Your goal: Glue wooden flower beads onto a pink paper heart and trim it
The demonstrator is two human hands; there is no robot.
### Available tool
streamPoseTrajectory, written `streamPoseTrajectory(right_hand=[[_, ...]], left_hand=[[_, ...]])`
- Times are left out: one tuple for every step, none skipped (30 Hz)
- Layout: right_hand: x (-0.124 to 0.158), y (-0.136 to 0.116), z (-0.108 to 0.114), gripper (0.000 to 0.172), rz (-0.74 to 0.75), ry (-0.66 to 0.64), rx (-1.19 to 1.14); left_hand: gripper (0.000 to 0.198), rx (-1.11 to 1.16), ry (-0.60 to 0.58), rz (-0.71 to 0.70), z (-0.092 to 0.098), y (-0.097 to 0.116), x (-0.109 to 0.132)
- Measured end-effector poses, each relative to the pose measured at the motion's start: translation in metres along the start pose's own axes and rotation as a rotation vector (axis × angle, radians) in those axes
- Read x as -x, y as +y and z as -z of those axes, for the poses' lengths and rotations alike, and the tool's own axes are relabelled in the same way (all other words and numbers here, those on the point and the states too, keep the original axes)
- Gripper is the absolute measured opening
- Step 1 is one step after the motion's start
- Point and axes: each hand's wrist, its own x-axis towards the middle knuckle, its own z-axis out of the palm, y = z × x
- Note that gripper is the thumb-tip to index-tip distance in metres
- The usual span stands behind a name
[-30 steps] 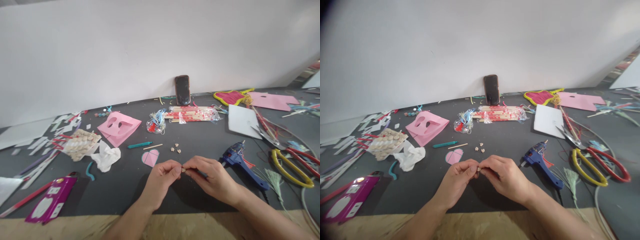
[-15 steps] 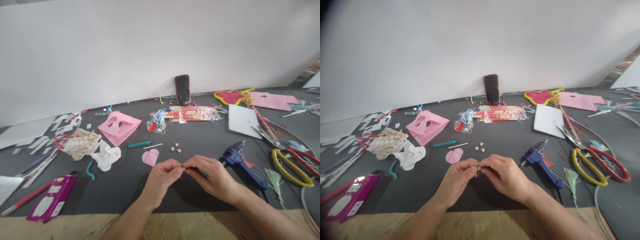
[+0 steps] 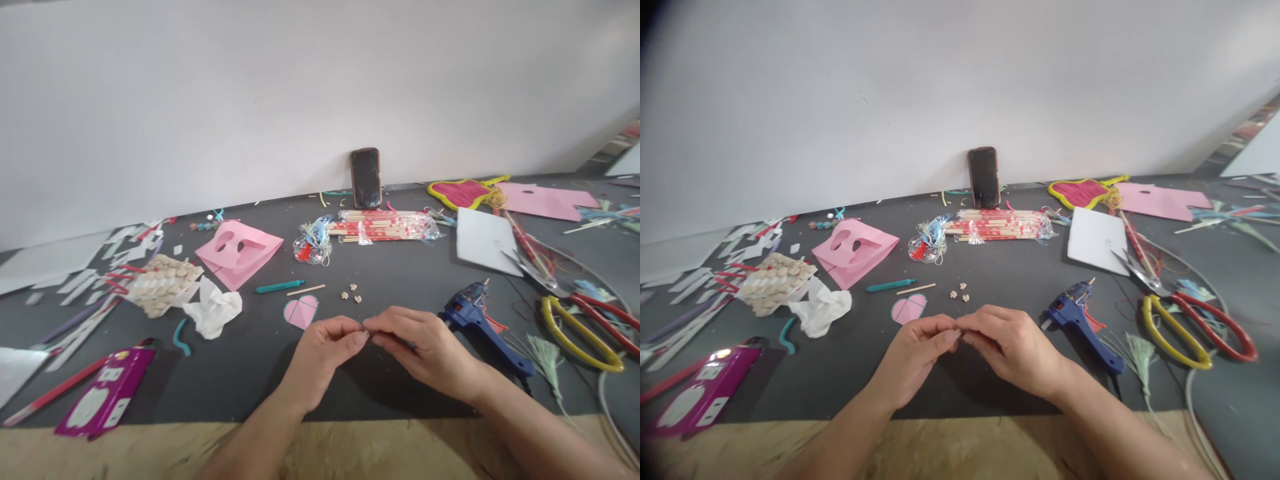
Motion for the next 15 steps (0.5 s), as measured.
streamPoseTrajectory(right_hand=[[0.000, 0.000, 0.002, 0.019, -0.029, 0.026, 0.023], [-0.001, 0.000, 0.003, 0.019, -0.065, 0.048, 0.054], [-0.001, 0.000, 0.005, 0.018, -0.104, 0.064, 0.088], [-0.002, -0.001, 0.008, 0.018, -0.135, 0.068, 0.117], [-0.003, -0.001, 0.010, 0.018, -0.156, 0.062, 0.137], [-0.003, -0.002, 0.013, 0.018, -0.170, 0.050, 0.149], [-0.004, -0.003, 0.016, 0.018, -0.182, 0.040, 0.155], [-0.005, -0.005, 0.018, 0.017, -0.192, 0.033, 0.160], [-0.005, -0.006, 0.021, 0.017, -0.202, 0.025, 0.169], [-0.005, -0.008, 0.024, 0.017, -0.205, 0.011, 0.186], [-0.005, -0.010, 0.028, 0.018, -0.202, -0.006, 0.211], [-0.003, -0.012, 0.031, 0.019, -0.188, -0.026, 0.243], [0.000, -0.014, 0.034, 0.020, -0.169, -0.049, 0.277], [0.004, -0.015, 0.038, 0.021, -0.151, -0.069, 0.310], [0.010, -0.016, 0.042, 0.023, -0.140, -0.082, 0.340]], left_hand=[[0.017, -0.013, 0.026, 0.002, 0.000, 0.001, 0.000], [0.017, -0.052, 0.053, -0.001, 0.001, 0.003, 0.000], [0.017, -0.125, 0.078, -0.022, 0.002, 0.005, 0.000], [0.016, -0.240, 0.095, -0.068, 0.003, 0.007, 0.000], [0.014, -0.390, 0.108, -0.140, 0.005, 0.008, 0.001], [0.013, -0.563, 0.115, -0.229, 0.006, 0.008, 0.001], [0.012, -0.736, 0.118, -0.321, 0.007, 0.008, 0.001], [0.013, -0.889, 0.119, -0.405, 0.007, 0.006, 0.000], [0.014, -1.012, 0.120, -0.468, 0.008, 0.004, -0.001], [0.015, -1.102, 0.121, -0.506, 0.008, 0.001, -0.002], [0.016, -1.165, 0.122, -0.525, 0.009, -0.002, -0.003], [0.017, -1.210, 0.125, -0.533, 0.009, -0.004, -0.004], [0.017, -1.243, 0.130, -0.537, 0.010, -0.007, -0.005], [0.017, -1.267, 0.134, -0.540, 0.010, -0.009, -0.006], [0.017, -1.282, 0.135, -0.542, 0.011, -0.010, -0.007]])
